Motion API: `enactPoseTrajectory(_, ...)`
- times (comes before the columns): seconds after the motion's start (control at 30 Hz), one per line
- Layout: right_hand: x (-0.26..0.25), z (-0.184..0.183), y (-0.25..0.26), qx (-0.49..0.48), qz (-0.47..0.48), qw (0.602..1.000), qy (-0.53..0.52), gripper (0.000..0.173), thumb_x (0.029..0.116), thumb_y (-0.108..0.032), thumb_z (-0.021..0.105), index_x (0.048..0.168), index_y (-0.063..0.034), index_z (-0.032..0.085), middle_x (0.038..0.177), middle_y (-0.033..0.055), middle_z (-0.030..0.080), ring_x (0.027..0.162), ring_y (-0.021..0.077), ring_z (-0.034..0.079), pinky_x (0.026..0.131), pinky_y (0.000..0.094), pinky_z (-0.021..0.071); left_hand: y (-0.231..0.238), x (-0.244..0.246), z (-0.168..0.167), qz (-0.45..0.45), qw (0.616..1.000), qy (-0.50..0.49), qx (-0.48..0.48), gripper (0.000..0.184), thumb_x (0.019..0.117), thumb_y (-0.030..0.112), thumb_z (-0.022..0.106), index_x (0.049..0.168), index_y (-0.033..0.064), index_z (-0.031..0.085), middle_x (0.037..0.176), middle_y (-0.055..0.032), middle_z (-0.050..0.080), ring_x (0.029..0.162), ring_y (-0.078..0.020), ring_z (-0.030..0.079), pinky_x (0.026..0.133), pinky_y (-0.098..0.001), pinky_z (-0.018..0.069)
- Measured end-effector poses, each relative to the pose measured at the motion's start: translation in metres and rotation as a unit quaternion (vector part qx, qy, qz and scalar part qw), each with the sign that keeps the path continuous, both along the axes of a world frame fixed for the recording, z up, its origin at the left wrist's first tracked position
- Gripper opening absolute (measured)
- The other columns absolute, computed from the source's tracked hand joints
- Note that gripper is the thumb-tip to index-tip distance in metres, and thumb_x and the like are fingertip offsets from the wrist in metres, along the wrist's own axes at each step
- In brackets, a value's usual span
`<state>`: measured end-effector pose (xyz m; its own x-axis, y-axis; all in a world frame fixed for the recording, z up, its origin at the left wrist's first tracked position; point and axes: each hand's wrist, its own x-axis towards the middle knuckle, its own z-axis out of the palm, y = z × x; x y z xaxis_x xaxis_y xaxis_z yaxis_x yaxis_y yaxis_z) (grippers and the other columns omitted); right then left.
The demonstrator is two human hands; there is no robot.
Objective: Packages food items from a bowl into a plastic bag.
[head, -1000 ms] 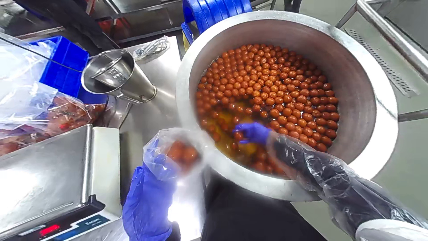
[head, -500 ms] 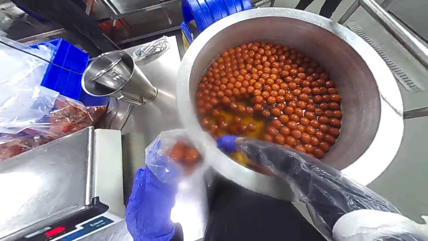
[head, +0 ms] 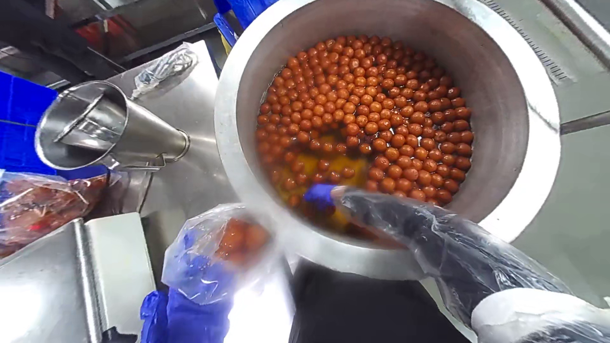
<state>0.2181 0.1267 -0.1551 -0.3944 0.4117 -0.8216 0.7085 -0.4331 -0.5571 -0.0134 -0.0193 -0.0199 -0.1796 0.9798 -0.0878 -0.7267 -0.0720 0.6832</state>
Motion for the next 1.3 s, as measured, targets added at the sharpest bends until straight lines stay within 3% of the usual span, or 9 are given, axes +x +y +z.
enactPoseTrajectory(0.07, -0.010, 0.021, -0.004, 0.006, 0.046, 0.999, -0.026, 0.034, 0.1095, -0.024, 0.046, 0.130, -0.0004, 0.060, 0.123, 0.0175, 0.060, 0.101, 0.0226, 0.057, 0.087, 0.0393, 0.0468, 0.000, 0.000, 0.000, 0.001, 1.000, -0.013, 0.004, 0.041, 0.1008, 0.034, 0.058, 0.128, 0.0044, 0.064, 0.116, -0.0104, 0.072, 0.103, -0.0188, 0.070, 0.093, -0.0335, 0.0562)
enactPoseTrajectory(0.17, -0.018, 0.021, 0.000, 0.002, 0.137, 0.990, -0.032, 0.050, 0.1114, -0.033, 0.040, 0.133, 0.0088, 0.057, 0.137, 0.0288, 0.056, 0.124, 0.0359, 0.057, 0.106, 0.0515, 0.0401, -0.001, -0.005, -0.004, -0.011, 1.000, -0.019, 0.004, 0.045, 0.1008, 0.036, 0.057, 0.135, 0.0063, 0.059, 0.123, -0.0103, 0.069, 0.111, -0.0200, 0.068, 0.097, -0.0344, 0.0540)
enactPoseTrajectory(0.23, -0.020, 0.022, -0.002, -0.030, 0.125, 0.991, -0.041, 0.050, 0.1103, -0.036, 0.043, 0.130, 0.0063, 0.058, 0.131, 0.0245, 0.059, 0.116, 0.0299, 0.058, 0.101, 0.0463, 0.0428, 0.000, -0.004, -0.003, -0.002, 1.000, -0.011, -0.008, 0.049, 0.0990, 0.037, 0.060, 0.137, 0.0066, 0.057, 0.123, -0.0110, 0.069, 0.110, -0.0213, 0.068, 0.095, -0.0355, 0.0556)
enactPoseTrajectory(0.43, 0.004, -0.003, -0.006, -0.093, -0.003, 0.988, 0.123, 0.040, 0.1008, -0.009, 0.060, 0.140, -0.0054, 0.055, 0.131, 0.0171, 0.061, 0.106, 0.0238, 0.062, 0.089, 0.0407, 0.0525, 0.001, 0.004, 0.002, 0.042, 0.999, 0.009, -0.007, 0.039, 0.0993, 0.035, 0.060, 0.126, 0.0069, 0.066, 0.116, -0.0105, 0.072, 0.108, -0.0215, 0.070, 0.093, -0.0385, 0.0573)
enactPoseTrajectory(0.63, 0.033, -0.003, 0.005, 0.201, -0.060, 0.963, 0.167, 0.067, 0.0753, 0.006, 0.080, 0.136, -0.0079, 0.056, 0.135, 0.0110, 0.062, 0.123, 0.0220, 0.060, 0.101, 0.0428, 0.0521, 0.001, 0.013, 0.010, 0.061, 0.997, 0.029, -0.029, 0.034, 0.0992, 0.035, 0.061, 0.121, 0.0099, 0.068, 0.110, -0.0061, 0.074, 0.100, -0.0176, 0.071, 0.088, -0.0350, 0.0590)
enactPoseTrajectory(0.97, 0.060, 0.035, -0.005, 0.409, -0.147, 0.838, 0.330, 0.071, 0.0707, 0.002, 0.083, 0.135, 0.0035, 0.053, 0.132, 0.0099, 0.065, 0.124, 0.0136, 0.061, 0.105, 0.0314, 0.0520, 0.001, 0.010, 0.003, 0.062, 0.998, 0.002, -0.009, 0.031, 0.1012, 0.032, 0.057, 0.120, 0.0102, 0.068, 0.115, -0.0071, 0.073, 0.108, -0.0190, 0.069, 0.096, -0.0376, 0.0562)
enactPoseTrajectory(1.07, 0.060, 0.043, -0.008, 0.329, -0.227, 0.840, 0.367, 0.059, 0.0742, 0.000, 0.082, 0.128, 0.0013, 0.057, 0.122, 0.0089, 0.069, 0.114, 0.0160, 0.066, 0.098, 0.0327, 0.0566, 0.000, 0.011, 0.005, 0.061, 0.998, -0.012, -0.015, 0.029, 0.1003, 0.032, 0.059, 0.115, 0.0096, 0.069, 0.110, -0.0076, 0.073, 0.104, -0.0188, 0.070, 0.092, -0.0362, 0.0577)
enactPoseTrajectory(1.17, 0.058, 0.060, -0.008, 0.082, -0.355, 0.843, 0.397, 0.025, 0.1060, -0.013, 0.047, 0.128, -0.0015, 0.053, 0.112, 0.0120, 0.070, 0.100, 0.0207, 0.072, 0.086, 0.0339, 0.0616, -0.002, 0.007, 0.000, 0.031, 0.999, -0.017, 0.007, 0.032, 0.1019, 0.035, 0.055, 0.119, 0.0114, 0.070, 0.115, -0.0062, 0.073, 0.109, -0.0181, 0.069, 0.094, -0.0361, 0.0571)
enactPoseTrajectory(1.3, 0.056, 0.070, -0.005, -0.129, -0.476, 0.773, 0.400, 0.065, 0.1095, -0.054, 0.020, 0.114, -0.0035, 0.061, 0.095, 0.0117, 0.071, 0.080, 0.0185, 0.072, 0.072, 0.0286, 0.0619, 0.000, 0.010, 0.002, 0.061, 0.998, -0.011, -0.004, 0.029, 0.1024, 0.032, 0.055, 0.118, 0.0111, 0.069, 0.116, -0.0078, 0.072, 0.111, -0.0202, 0.068, 0.098, -0.0387, 0.0552)
